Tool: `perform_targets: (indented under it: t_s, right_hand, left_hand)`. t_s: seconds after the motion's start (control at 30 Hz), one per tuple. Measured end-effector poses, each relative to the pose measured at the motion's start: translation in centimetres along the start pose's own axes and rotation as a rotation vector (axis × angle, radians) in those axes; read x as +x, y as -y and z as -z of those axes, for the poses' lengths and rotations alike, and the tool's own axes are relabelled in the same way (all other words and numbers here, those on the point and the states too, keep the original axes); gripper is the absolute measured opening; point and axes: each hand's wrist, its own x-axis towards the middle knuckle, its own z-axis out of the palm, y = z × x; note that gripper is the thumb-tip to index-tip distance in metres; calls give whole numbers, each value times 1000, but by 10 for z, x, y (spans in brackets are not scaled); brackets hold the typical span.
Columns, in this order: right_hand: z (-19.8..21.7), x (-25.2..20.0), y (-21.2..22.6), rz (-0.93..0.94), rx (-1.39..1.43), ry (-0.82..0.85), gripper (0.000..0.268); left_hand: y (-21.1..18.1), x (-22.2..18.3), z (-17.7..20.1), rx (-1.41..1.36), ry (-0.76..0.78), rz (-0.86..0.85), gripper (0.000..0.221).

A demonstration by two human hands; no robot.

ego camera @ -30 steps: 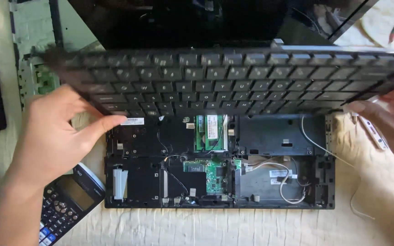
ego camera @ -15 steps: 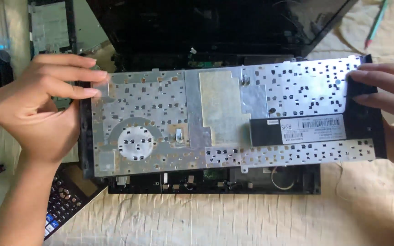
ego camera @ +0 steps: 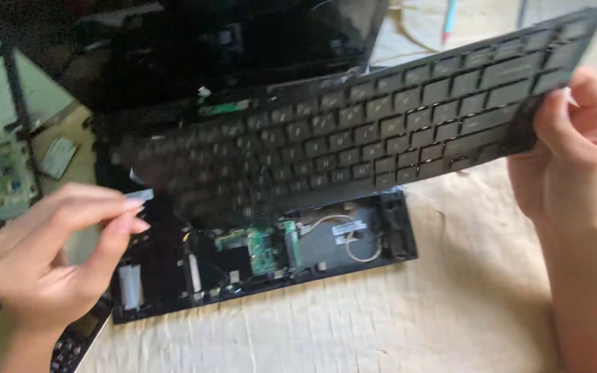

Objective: Installing a keyboard into a laptop and adjusting internal wiring using a small tool.

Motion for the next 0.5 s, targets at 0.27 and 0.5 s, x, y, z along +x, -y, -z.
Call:
perform_targets:
  t_s: [0.27,0.5]
  right_hand:
    - [230,75,-57,711,-1033,257,69]
    - [279,94,-45,14,-706,19,38]
  left_hand:
    - [45,-25,-15,-64,-47,362,8]
    - [50,-23,-22,-105,59,516,15]
